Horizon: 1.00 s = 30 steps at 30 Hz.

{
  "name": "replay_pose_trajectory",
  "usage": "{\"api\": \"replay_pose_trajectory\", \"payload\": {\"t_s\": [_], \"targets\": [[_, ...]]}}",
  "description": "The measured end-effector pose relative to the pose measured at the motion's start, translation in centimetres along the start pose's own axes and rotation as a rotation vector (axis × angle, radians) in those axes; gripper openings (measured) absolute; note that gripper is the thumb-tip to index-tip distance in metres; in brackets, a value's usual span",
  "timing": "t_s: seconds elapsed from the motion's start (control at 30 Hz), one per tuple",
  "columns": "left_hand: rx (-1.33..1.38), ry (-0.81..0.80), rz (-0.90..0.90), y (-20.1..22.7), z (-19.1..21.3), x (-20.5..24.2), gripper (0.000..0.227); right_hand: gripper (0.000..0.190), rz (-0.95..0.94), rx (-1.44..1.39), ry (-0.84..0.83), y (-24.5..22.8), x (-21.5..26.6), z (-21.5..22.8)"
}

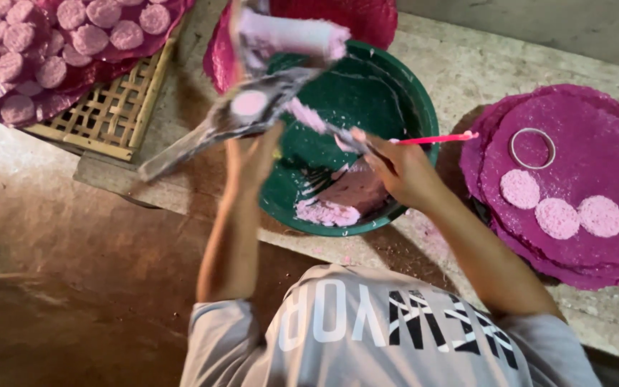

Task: The person scoops pink paste from a green bucket and applies it into circular molds on a pink glittery mat using a wooden tool. They repeatedly press the paste into the molds to form round shapes, then lift and stack the finished pieces.

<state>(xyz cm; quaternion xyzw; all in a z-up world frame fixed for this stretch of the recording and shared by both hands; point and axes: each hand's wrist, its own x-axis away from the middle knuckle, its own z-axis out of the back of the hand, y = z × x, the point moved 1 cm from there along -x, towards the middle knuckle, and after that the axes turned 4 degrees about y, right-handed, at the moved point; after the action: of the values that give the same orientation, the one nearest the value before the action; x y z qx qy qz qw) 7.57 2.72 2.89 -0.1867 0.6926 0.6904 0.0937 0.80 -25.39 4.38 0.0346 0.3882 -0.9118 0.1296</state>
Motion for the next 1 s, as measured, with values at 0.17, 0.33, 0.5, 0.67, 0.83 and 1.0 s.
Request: {"api": "replay_pose_trajectory", "payload": {"t_s": [0.17, 0.33, 0.5, 0.67, 0.83, 1.0], "targets": [[-0.818, 0.061, -0.491, 2.0, 3.1, -0.5, 0.065, 0.04, 0.205, -0.03, -0.146, -2.0, 0.9, 5.6], [-0.971, -0.344, -0.155, 2.3, -0.1, 2.3, 0.076, 0.042, 0.045, 0.554, -0.379, -5.9, -1.0, 6.4], [-0.753, -0.428, -0.35, 1.0, -0.9, 4.4, 0.073, 0.049, 0.713, 1.188, -0.125, -9.3, 0.5, 1.8], [-0.675, -0.396, -0.065, -1.1, 1.8, 2.7, 0.042, 0.057, 0.676, 1.076, -0.154, -7.8, 2.9, 4.3], [-0.499, -0.1, -0.113, 0.4, 5.0, 0.7, 0.039, 0.06, 0.336, 0.989, -0.285, -5.1, 4.3, 5.7], [-0.289, -0.35, 0.026, 2.6, -1.0, 4.9, 0.04, 0.07, 0.538, 0.797, -0.158, -0.3, 3.1, 2.4]]}}
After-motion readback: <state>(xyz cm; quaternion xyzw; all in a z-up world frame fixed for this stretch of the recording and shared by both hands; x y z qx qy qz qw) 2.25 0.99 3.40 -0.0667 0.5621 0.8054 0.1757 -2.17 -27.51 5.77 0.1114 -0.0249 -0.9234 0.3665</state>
